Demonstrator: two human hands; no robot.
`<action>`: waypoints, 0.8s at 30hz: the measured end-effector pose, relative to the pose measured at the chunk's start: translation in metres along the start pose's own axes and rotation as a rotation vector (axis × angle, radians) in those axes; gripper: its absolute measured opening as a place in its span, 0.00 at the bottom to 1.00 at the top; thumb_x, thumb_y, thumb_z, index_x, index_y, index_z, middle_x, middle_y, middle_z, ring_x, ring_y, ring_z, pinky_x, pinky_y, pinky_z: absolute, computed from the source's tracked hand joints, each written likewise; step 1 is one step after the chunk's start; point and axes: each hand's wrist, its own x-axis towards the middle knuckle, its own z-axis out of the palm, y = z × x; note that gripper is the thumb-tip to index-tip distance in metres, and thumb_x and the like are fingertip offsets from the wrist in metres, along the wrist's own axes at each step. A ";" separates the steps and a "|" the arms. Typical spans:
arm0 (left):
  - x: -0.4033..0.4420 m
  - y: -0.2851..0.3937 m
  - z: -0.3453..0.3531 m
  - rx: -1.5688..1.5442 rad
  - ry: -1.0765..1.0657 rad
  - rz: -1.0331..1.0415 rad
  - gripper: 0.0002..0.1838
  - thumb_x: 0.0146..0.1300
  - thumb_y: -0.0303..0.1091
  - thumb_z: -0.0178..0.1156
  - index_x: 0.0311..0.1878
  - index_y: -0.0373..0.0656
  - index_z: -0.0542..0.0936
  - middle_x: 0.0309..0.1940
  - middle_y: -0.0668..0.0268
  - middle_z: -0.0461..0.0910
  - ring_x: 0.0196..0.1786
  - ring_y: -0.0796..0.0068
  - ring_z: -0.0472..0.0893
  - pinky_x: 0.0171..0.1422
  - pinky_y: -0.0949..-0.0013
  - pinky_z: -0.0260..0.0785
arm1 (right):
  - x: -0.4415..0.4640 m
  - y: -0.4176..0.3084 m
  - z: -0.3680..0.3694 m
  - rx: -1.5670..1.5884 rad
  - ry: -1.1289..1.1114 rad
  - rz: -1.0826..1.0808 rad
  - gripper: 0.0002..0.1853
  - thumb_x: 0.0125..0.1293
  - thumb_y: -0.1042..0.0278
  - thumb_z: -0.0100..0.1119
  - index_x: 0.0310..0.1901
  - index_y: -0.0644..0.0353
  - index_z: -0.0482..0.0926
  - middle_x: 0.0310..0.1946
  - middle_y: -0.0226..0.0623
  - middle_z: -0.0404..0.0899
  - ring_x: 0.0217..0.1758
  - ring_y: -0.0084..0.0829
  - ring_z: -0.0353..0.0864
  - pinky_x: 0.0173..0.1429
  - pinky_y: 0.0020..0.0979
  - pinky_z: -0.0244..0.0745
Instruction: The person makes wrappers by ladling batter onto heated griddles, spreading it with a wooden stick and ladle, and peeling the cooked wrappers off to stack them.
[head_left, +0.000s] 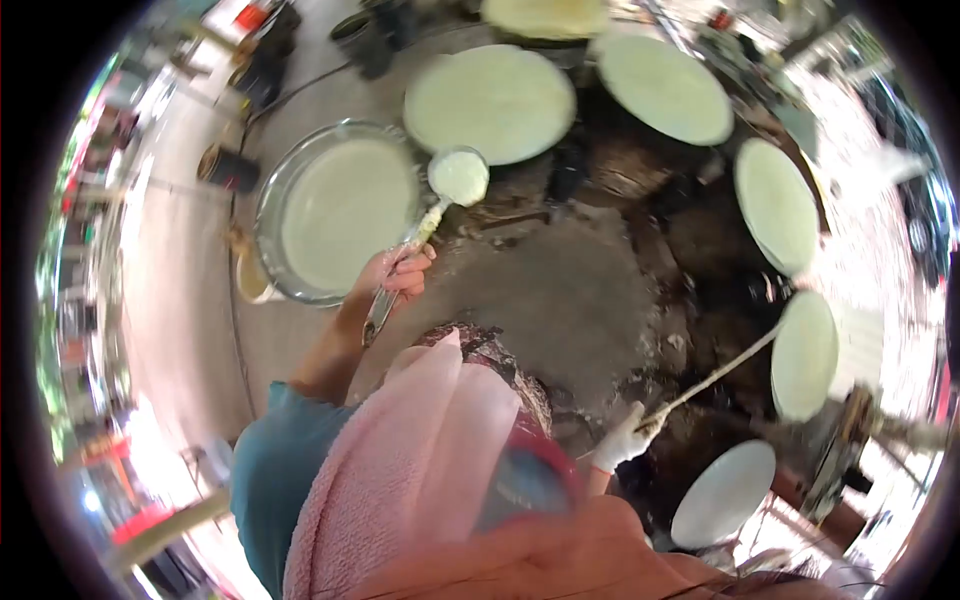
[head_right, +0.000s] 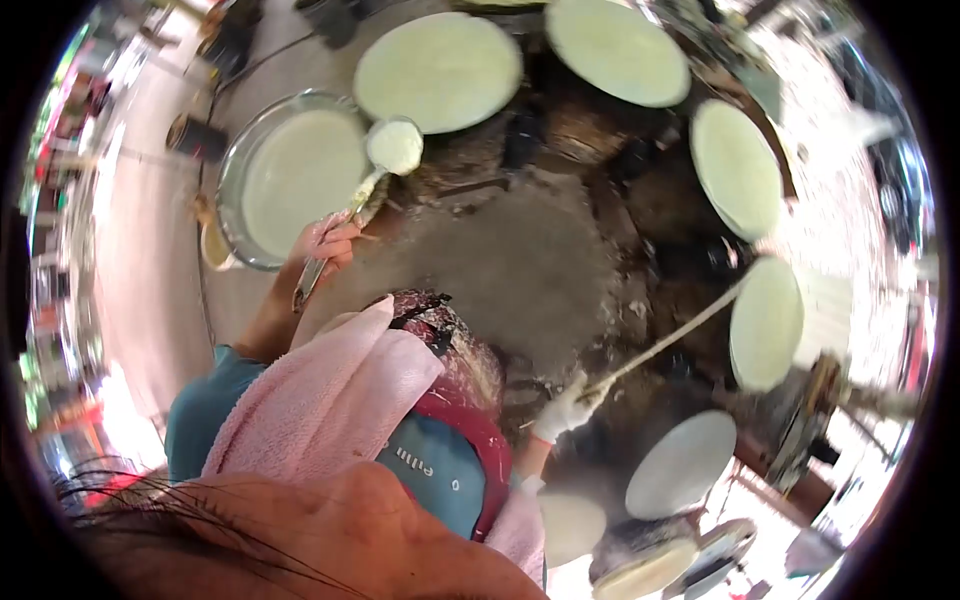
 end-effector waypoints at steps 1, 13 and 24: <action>-0.003 0.020 -0.028 0.164 0.112 0.082 0.15 0.74 0.38 0.41 0.46 0.34 0.70 0.17 0.75 0.61 0.09 0.85 0.59 0.16 0.77 0.55 | -0.010 -0.002 0.036 0.051 -0.093 -0.180 0.27 0.65 0.74 0.60 0.64 0.69 0.67 0.64 0.49 0.69 0.63 0.31 0.71 0.65 0.30 0.66; 0.088 0.130 -0.334 2.073 0.540 0.212 0.10 0.63 0.32 0.48 0.36 0.36 0.75 0.27 0.49 0.79 0.31 0.46 0.79 0.35 0.52 0.71 | -0.132 -0.045 0.198 -0.111 -0.843 0.134 0.24 0.64 0.77 0.60 0.62 0.67 0.71 0.59 0.37 0.76 0.57 0.23 0.76 0.62 0.25 0.69; 0.047 0.066 -0.395 0.699 0.374 -0.394 0.17 0.71 0.46 0.46 0.35 0.43 0.75 0.19 0.74 0.69 0.15 0.80 0.65 0.21 0.69 0.63 | -0.185 -0.035 0.202 -0.022 -1.006 0.140 0.26 0.66 0.69 0.61 0.63 0.69 0.69 0.53 0.35 0.78 0.49 0.20 0.75 0.53 0.24 0.73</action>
